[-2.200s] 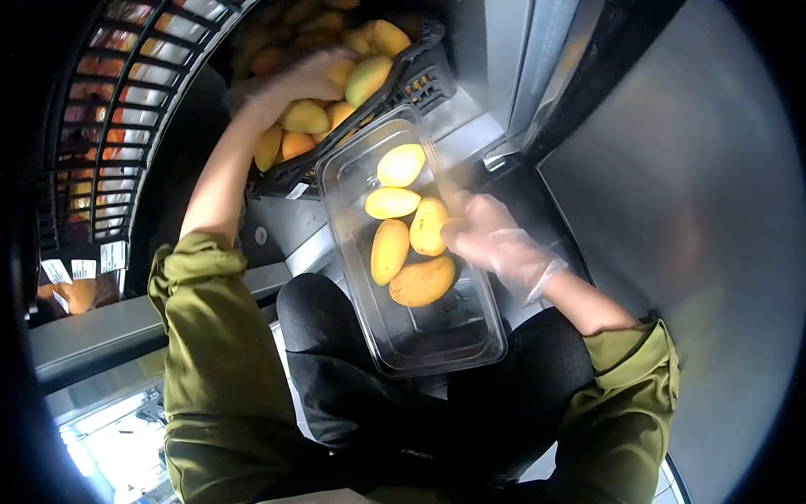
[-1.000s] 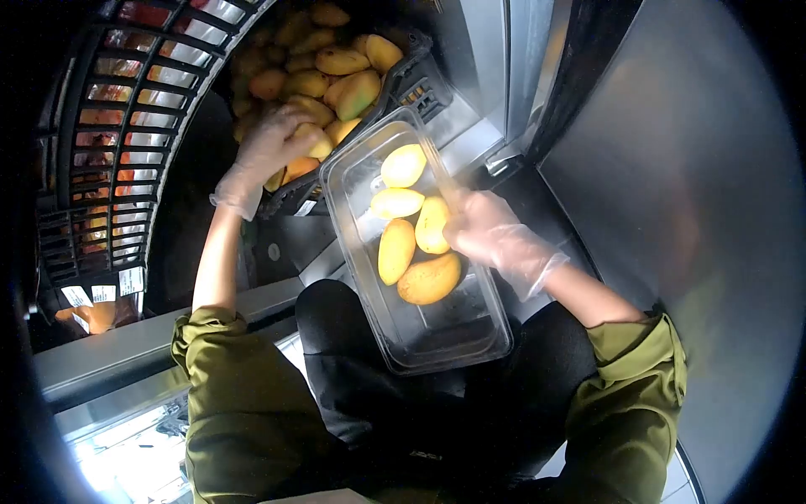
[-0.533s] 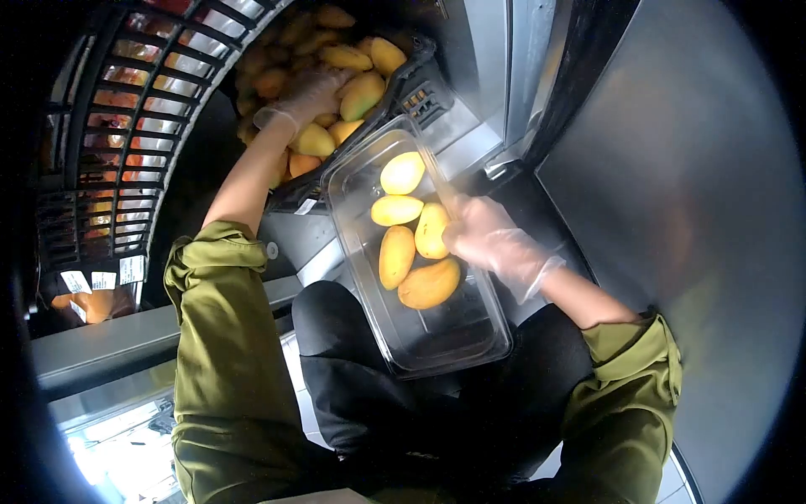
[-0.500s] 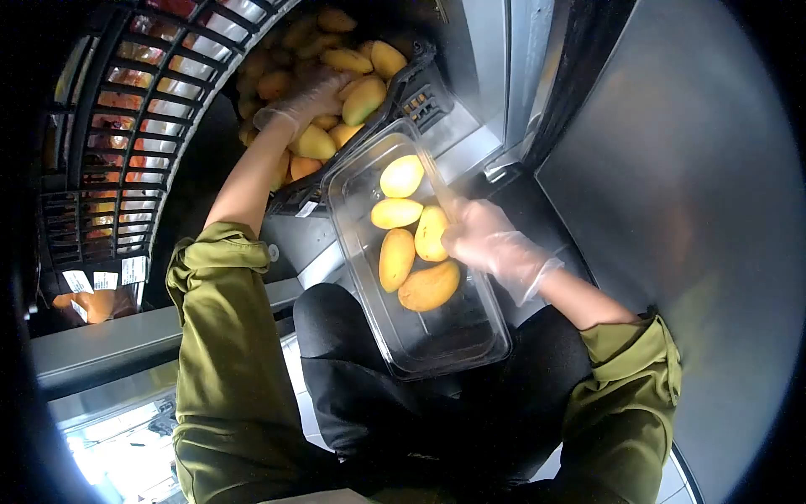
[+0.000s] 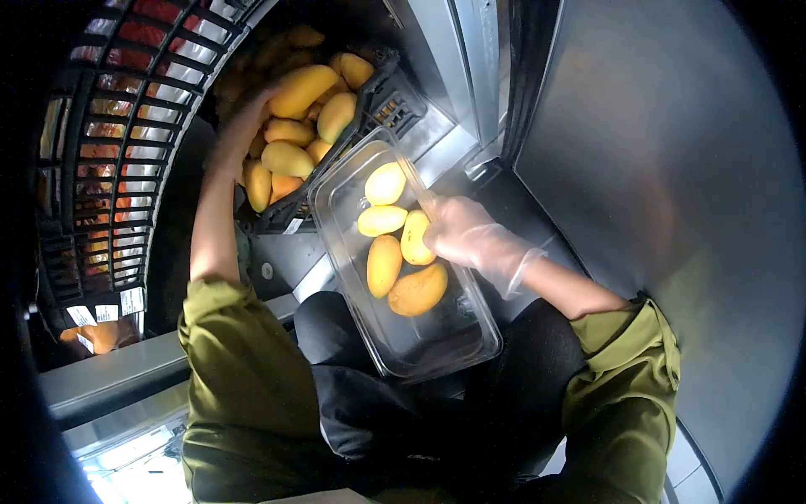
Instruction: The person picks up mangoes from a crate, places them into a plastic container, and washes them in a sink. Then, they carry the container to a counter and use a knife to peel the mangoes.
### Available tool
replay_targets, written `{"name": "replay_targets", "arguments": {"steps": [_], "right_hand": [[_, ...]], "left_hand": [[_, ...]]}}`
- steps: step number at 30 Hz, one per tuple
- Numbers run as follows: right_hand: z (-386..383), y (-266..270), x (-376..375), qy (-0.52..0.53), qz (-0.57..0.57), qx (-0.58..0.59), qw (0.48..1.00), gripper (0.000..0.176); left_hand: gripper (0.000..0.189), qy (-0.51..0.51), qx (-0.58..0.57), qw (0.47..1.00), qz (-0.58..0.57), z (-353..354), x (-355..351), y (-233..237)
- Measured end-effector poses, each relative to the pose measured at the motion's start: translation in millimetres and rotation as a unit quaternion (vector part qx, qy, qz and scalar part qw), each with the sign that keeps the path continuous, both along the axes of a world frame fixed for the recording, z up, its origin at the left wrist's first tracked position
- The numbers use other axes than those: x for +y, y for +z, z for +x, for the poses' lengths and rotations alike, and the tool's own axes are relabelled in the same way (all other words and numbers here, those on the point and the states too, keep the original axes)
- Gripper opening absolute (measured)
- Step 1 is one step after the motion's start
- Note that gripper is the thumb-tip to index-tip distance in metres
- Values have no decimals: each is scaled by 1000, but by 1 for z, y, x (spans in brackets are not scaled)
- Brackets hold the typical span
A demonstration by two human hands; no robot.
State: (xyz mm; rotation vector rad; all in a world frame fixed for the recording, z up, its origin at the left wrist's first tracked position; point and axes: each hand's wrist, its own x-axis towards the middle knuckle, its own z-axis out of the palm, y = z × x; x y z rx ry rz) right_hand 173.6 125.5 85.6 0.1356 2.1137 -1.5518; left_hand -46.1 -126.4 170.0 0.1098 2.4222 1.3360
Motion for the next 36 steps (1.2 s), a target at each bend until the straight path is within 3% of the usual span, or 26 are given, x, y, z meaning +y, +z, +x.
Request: {"name": "replay_targets", "arguments": {"steps": [1, 2, 3, 4, 6, 8, 10, 12, 13, 14, 16, 19, 20, 22, 28, 30, 32, 36], "right_hand": [[-1, -1, 0, -3, -2, -13, 1000, 40], [-2, -2, 1, -6, -5, -26, 1000, 40], [-1, -4, 0, -7, 1, -31, 999, 35], [-2, -5, 1, -7, 9, -35, 999, 32], [-2, -5, 0, -5, 25, -23, 999, 29], [-2, -3, -1, -3, 36, -5, 999, 29], [-1, -5, -2, 0, 38, -7, 999, 29], [0, -9, -2, -4, 23, -16, 1000, 31], [1, -11, -3, -11, 10, -20, 1000, 34], [1, -12, -3, -19, -4, -23, 1000, 38], [0, -14, -3, 3, 3, -35, 999, 38], [-1, 0, -5, 19, 9, -34, 999, 38], [-1, 5, -5, 18, 10, -31, 999, 38], [1, -12, -5, 20, 22, 26, 999, 39], [4, -9, 0, 13, 3, 25, 1000, 41], [2, -10, 1, 13, -1, 9, 1000, 42], [0, -10, 0, 16, 1, -14, 1000, 44], [0, 1, -1, 8, 0, -19, 1000, 47]], "left_hand": [[45, 64, -44, 996, 37, 13, 1, 6], [47, -74, 115, 980, -142, 4, -31, -10], [49, 23, -141, 967, 212, 44, -3, 13], [47, 23, -67, 989, 132, 40, -26, -4], [43, -21, 9, 994, 111, 55, -41, -25], [46, -173, -67, 980, 73, 77, -27, -7], [45, -159, -138, 974, 85, 88, -22, -7], [52, -134, -83, 987, 36, 72, -34, -16], [51, -122, -61, 987, 81, 65, -35, -15], [52, -9, 4, 999, 35, 56, -39, -21], [50, 31, 5, 998, 46, 48, -14, 1], [46, -56, 56, 996, 31, 43, -6, 1], [47, -185, 87, 972, -112, -11, -15, -46], [46, -192, 141, 933, -271, 9, 9, -43], [47, -117, 96, 979, -137, 11, -26, -45], [56, -246, 139, 947, -154, 13, -56, -40], [60, -300, 236, 881, -280, 33, -50, -23], [59, -287, 258, 867, -316, 32, -51, -31]]}}
